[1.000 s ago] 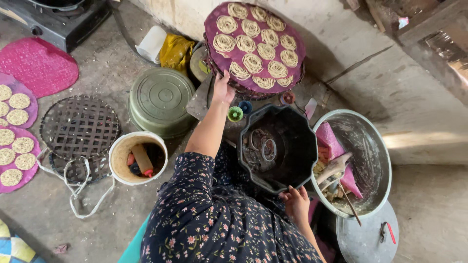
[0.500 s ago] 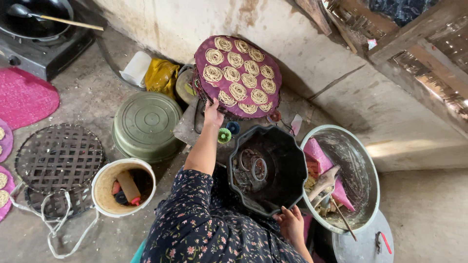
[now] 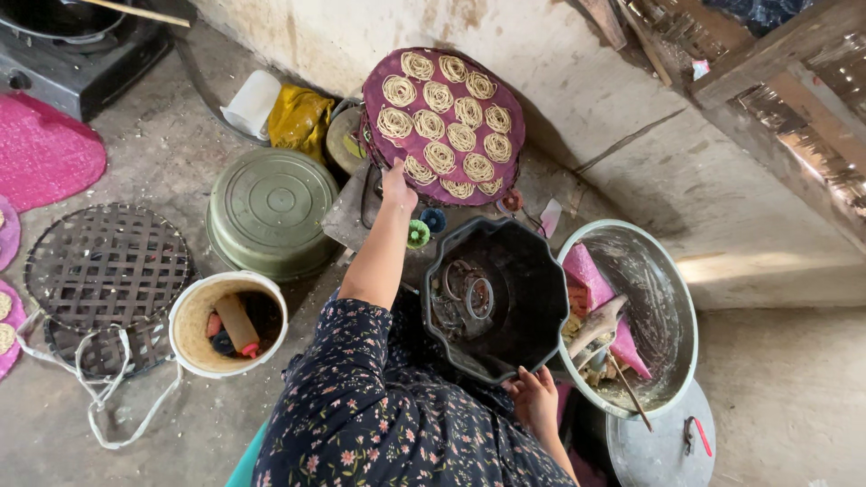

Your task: The person loads dough into a wooden lever noodle press resting on their lap and squeezes the lever to extrude noodle nests onto round pink trays, scraping and adding more dough between presses. They then carry a filled tray and place it into a steaming pot on the stove.

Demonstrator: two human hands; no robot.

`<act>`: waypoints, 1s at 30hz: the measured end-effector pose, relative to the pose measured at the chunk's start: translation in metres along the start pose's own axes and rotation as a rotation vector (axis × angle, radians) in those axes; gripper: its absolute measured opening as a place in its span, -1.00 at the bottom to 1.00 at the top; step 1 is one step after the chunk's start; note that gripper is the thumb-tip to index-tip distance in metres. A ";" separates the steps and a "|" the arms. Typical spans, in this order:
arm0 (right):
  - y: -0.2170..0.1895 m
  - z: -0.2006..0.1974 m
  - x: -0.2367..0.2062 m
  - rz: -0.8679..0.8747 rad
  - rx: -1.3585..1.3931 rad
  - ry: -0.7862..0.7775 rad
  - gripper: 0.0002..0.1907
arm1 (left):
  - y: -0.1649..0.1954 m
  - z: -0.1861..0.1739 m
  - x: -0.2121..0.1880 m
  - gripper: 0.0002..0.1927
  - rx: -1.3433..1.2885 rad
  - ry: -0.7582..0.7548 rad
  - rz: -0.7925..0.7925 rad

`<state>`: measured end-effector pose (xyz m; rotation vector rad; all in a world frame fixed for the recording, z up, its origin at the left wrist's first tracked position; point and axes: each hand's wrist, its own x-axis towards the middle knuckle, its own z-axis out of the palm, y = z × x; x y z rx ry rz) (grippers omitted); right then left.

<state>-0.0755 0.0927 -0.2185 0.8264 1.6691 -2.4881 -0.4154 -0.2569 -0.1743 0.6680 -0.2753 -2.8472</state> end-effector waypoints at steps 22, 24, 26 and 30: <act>-0.048 -0.003 0.019 -0.080 0.060 -0.041 -0.64 | -0.057 -0.117 -0.176 -0.09 1.048 -0.304 -0.018; -0.037 -0.014 0.012 -0.068 0.109 0.010 -0.64 | -0.061 -0.125 -0.187 -0.12 1.088 -0.257 0.067; -0.025 -0.030 0.001 -0.041 0.144 0.127 -0.59 | -0.068 -0.126 -0.193 -0.15 1.121 -0.156 0.069; -0.011 -0.077 -0.033 0.046 0.320 0.263 -0.43 | -0.084 -0.127 -0.199 -0.13 0.975 -0.020 -0.034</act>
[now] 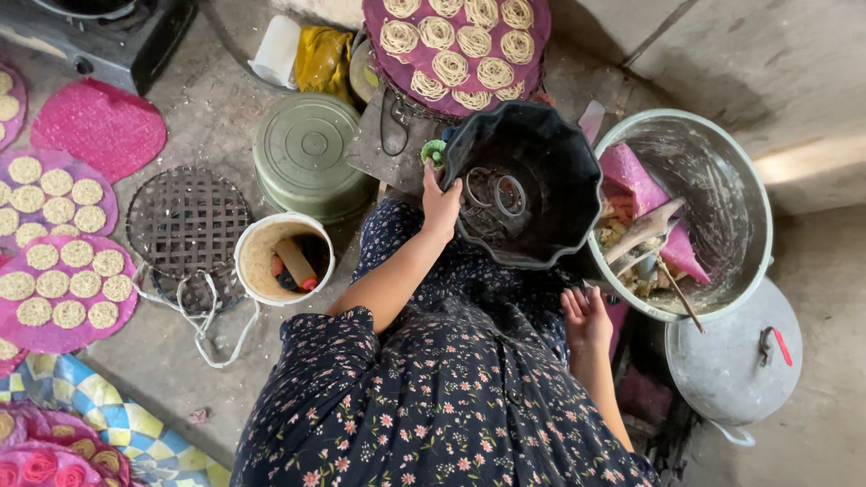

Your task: The person loads dough into a wooden lever noodle press resting on their lap and squeezes the lever to extrude noodle nests onto round pink trays, scraping and adding more dough between presses. They then carry a filled tray and place it into a steaming pot on the stove.

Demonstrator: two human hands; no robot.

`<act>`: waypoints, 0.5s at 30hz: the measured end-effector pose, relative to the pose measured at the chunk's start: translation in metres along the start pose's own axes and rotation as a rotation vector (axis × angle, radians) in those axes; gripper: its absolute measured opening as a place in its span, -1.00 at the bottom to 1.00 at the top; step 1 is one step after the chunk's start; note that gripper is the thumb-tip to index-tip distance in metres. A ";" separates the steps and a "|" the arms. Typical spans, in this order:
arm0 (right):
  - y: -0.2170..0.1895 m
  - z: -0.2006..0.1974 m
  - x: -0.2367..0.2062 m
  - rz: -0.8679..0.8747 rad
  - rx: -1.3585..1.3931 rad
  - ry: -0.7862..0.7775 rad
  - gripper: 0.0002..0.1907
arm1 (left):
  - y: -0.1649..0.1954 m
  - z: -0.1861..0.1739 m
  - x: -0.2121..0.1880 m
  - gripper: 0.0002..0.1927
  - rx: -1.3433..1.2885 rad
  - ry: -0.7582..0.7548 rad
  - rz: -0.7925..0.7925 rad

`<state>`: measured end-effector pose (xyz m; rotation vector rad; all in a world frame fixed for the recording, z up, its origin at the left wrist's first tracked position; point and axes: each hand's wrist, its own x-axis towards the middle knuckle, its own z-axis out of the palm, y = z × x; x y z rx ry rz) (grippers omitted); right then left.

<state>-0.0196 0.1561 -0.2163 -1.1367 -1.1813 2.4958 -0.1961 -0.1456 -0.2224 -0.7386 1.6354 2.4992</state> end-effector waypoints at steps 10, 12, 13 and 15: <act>-0.076 -0.072 0.025 -0.098 0.183 0.132 -0.40 | -0.052 0.011 0.003 -0.19 -0.104 0.031 0.202; -0.078 -0.068 0.036 -0.127 0.184 0.085 -0.46 | -0.055 0.010 -0.001 -0.19 -0.118 0.009 0.164; -0.080 -0.067 0.039 -0.139 0.183 0.056 -0.48 | -0.056 0.009 -0.003 -0.18 -0.115 -0.012 0.168; -0.082 -0.064 0.048 -0.160 0.186 0.018 -0.51 | -0.053 0.009 -0.006 -0.17 -0.090 -0.028 0.129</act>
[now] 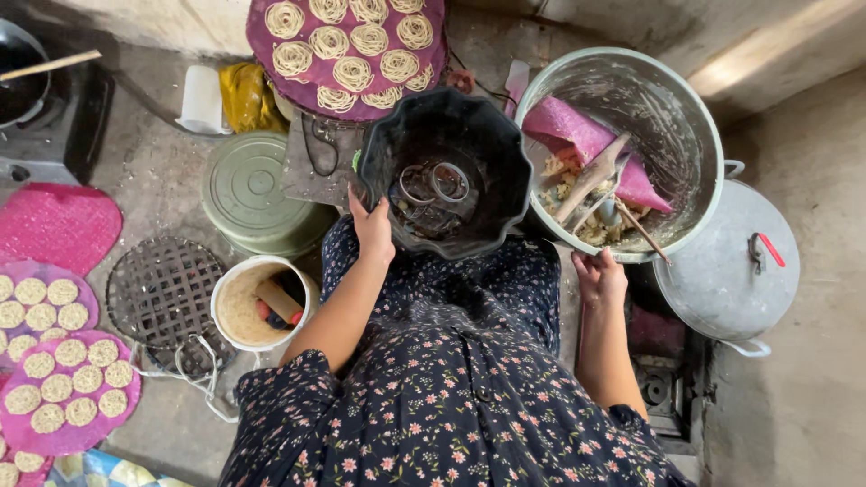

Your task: The person loads dough into a wooden lever noodle press resting on their lap and squeezes the lever to extrude noodle nests onto round pink trays, scraping and adding more dough between presses. They then carry a filled tray and place it into a steaming pot on the stove.

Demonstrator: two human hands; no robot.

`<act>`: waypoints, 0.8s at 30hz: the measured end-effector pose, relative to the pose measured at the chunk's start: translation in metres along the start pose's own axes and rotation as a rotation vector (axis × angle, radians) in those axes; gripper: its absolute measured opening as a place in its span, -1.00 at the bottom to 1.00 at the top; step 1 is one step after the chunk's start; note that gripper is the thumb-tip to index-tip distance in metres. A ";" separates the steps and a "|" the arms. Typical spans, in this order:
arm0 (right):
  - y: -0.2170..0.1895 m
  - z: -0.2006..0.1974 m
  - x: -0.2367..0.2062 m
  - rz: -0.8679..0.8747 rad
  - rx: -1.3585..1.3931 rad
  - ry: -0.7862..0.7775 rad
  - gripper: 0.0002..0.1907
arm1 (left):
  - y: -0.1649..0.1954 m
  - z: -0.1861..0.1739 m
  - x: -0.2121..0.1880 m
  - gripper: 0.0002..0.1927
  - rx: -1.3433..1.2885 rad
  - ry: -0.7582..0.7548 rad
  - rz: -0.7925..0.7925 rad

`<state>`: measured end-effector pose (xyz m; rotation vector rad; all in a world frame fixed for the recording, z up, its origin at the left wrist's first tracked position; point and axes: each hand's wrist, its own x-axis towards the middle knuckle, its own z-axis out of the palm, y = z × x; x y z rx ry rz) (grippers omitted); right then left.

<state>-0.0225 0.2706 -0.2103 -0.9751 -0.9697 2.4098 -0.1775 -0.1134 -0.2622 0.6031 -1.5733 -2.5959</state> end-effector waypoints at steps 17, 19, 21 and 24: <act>-0.075 0.073 0.076 0.039 0.157 -0.098 -0.57 | 0.017 0.017 -0.016 -0.08 0.007 -0.018 -0.171; -0.074 0.073 0.074 -0.087 0.241 -0.211 -0.46 | 0.021 0.018 -0.018 -0.03 0.032 0.014 -0.301; -0.063 0.070 0.067 -0.013 0.318 -0.169 -0.29 | 0.022 0.016 -0.021 0.00 0.049 0.018 -0.367; -0.028 0.057 0.044 0.061 0.211 -0.198 -0.10 | 0.013 0.015 -0.027 0.02 0.066 -0.040 -0.320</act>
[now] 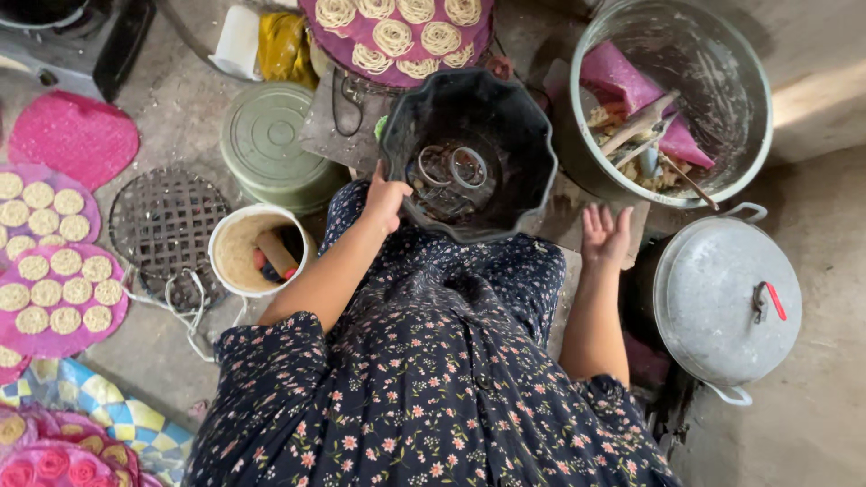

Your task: The person loads dough into a wooden lever noodle press resting on their lap and squeezes the lever to extrude noodle nests onto round pink trays, scraping and adding more dough between presses. They then carry a filled tray and place it into a steaming pot on the stove.

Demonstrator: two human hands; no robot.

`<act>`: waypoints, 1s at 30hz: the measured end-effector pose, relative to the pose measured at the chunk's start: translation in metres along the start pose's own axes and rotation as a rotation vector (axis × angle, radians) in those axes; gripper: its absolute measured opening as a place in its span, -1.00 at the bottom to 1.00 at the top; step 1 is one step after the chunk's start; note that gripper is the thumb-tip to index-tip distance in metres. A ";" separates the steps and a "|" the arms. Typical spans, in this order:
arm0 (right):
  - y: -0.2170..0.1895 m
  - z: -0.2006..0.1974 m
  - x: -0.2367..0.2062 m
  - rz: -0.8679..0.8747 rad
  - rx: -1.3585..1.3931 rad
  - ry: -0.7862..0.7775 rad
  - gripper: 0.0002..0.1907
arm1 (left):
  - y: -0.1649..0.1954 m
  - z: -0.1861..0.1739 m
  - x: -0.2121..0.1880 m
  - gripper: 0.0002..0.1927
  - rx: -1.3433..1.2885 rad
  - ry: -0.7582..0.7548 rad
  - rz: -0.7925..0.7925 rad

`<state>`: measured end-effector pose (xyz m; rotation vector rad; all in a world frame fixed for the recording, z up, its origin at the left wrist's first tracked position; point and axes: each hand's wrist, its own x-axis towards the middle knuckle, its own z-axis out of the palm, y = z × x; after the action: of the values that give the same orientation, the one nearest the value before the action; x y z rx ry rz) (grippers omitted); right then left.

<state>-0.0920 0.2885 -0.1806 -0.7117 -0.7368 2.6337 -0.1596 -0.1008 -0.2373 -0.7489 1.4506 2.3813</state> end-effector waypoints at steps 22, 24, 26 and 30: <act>0.095 -0.047 -0.092 0.011 -0.581 -0.032 -0.50 | -0.044 -0.052 -0.033 -0.09 0.211 -0.026 0.159; 0.099 -0.043 -0.090 0.007 -0.608 0.005 -0.50 | -0.039 -0.093 -0.026 -0.31 0.123 -0.131 0.141; 0.104 -0.039 -0.089 -0.012 -0.631 0.005 -0.51 | -0.031 -0.125 -0.019 -0.41 -0.114 -0.352 0.020; 0.120 -0.034 -0.094 -0.120 -0.735 -0.051 -0.54 | -0.022 -0.133 -0.012 -0.47 -0.233 -0.182 -0.027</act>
<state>-0.0157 0.1647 -0.2366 -0.7371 -1.7354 2.2450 -0.1002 -0.2071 -0.2962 -0.5784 1.0989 2.5504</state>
